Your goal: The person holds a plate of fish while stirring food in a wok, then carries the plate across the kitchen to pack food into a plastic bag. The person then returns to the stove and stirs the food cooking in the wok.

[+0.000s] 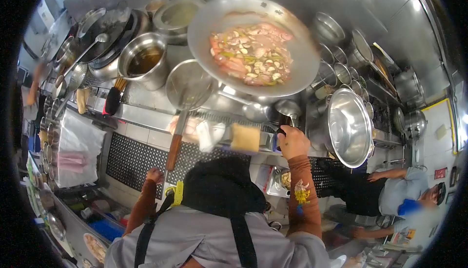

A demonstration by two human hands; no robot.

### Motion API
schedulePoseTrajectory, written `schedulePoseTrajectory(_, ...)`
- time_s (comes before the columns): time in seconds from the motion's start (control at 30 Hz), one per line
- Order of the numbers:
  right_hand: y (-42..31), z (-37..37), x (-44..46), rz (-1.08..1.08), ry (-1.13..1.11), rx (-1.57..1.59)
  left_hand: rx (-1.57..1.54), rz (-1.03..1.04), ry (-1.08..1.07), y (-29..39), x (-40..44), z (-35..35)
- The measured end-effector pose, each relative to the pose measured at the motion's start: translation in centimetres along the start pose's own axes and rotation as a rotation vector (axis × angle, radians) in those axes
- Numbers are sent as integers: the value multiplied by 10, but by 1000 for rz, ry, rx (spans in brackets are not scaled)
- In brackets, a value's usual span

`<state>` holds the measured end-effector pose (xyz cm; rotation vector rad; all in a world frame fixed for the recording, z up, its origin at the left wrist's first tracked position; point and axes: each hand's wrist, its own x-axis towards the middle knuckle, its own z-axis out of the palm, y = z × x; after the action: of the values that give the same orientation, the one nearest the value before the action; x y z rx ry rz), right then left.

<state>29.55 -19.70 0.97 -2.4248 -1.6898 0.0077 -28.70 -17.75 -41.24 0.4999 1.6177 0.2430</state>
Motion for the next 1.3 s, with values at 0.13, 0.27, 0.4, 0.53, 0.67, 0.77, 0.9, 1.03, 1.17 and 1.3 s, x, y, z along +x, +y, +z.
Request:
schedulePoseTrajectory(0.13, 27, -17, -2, 75, -56, 3, 104, 254, -50, 3, -31, 21)
schedulePoseTrajectory(0.27, 60, -14, -11, 96, -65, 56, 1773, 624, -204, -18, -55, 63)
schedulePoseTrajectory(0.4, 94, 11, -14, 43, -31, 52, 899, 729, -28, -77, -60, 80)
schedulePoseTrajectory(0.53, 113, 38, -13, -41, 136, -1, 641, 602, 162, -72, -100, 116)
schedulePoseTrajectory(0.67, 114, 42, -18, -41, 250, -23, 629, 241, 88, -77, -50, 123)
schedulePoseTrajectory(0.77, 119, 37, -23, -79, 276, 28, 1163, 429, -206, -26, -119, 146)
schedulePoseTrajectory(0.9, 132, 33, -27, -77, 287, 115, 1219, 563, -262, 76, -202, 202)
schedulePoseTrajectory(1.03, 118, 16, -37, 77, 27, 196, 1075, 1004, -98, 197, -302, 251)
schedulePoseTrajectory(1.17, 90, 44, -62, 136, -57, 361, 703, 1582, 172, 275, -352, 274)
schedulePoseTrajectory(1.3, 69, 72, -82, 76, 47, 435, 702, 1888, 367, 328, -355, 309)
